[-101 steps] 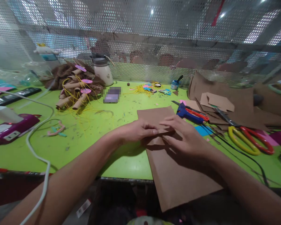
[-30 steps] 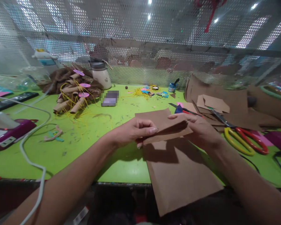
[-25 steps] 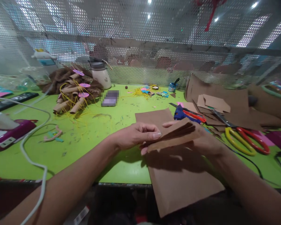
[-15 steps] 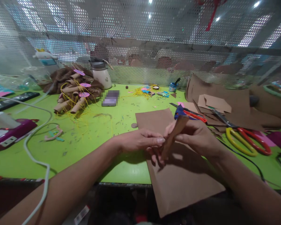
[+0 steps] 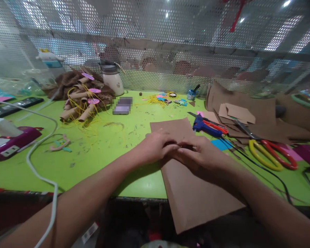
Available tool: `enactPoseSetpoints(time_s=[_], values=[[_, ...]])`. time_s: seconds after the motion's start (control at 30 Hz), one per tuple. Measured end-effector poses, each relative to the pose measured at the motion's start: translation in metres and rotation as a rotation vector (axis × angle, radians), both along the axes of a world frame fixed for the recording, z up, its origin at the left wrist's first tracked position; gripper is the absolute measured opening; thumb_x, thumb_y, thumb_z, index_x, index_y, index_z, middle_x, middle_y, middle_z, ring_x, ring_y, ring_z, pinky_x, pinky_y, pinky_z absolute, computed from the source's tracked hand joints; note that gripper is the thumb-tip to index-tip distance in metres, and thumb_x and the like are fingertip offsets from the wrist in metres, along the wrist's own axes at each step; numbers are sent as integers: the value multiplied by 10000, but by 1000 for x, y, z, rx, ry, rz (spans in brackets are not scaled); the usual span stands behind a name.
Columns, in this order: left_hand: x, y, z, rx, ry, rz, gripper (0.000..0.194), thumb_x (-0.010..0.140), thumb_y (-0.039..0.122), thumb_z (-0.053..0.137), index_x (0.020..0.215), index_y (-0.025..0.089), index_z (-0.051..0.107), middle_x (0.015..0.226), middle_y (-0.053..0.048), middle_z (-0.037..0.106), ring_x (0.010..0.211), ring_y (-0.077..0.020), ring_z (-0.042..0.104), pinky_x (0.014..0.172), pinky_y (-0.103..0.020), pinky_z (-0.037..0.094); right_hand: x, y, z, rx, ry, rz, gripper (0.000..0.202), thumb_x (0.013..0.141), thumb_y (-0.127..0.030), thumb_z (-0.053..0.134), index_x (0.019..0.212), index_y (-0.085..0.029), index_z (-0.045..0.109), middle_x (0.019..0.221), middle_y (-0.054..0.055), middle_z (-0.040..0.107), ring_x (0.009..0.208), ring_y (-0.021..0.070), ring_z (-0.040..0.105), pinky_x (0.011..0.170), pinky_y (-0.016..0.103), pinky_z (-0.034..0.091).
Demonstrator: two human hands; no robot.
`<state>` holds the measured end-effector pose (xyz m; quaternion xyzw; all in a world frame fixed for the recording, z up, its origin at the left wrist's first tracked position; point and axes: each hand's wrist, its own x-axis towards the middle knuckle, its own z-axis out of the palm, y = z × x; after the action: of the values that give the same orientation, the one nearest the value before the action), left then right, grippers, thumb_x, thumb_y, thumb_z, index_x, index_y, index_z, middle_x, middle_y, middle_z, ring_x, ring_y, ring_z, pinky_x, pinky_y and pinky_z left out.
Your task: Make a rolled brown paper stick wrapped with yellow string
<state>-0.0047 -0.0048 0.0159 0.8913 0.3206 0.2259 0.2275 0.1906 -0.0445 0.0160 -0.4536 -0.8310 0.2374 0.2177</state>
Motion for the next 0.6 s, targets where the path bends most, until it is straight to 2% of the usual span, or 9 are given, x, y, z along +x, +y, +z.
enactPoseSetpoints(time_s=[0.1,0.23,0.6], values=[[1,1,-9,73,127,-36,251,871,316,491,925,178,693,874,-71,657,853,-186,564,745,-292,426,-1,4,-11,47,-81,-14,205,862,-297,512,916,-181,672,865,59,686,812,193,595,697,288,428],[-2,5,-13,116,177,-33,262,877,335,485,910,170,686,842,-76,645,832,-186,560,726,-290,422,-1,7,-17,104,-118,-10,191,866,-309,517,889,-171,648,845,67,660,802,184,579,694,285,419],[-7,13,-10,-25,176,9,268,858,340,492,875,179,705,795,-58,617,733,-165,534,651,-278,396,7,16,-14,93,-96,49,153,863,-223,521,914,-150,646,878,70,639,820,172,563,729,290,411]])
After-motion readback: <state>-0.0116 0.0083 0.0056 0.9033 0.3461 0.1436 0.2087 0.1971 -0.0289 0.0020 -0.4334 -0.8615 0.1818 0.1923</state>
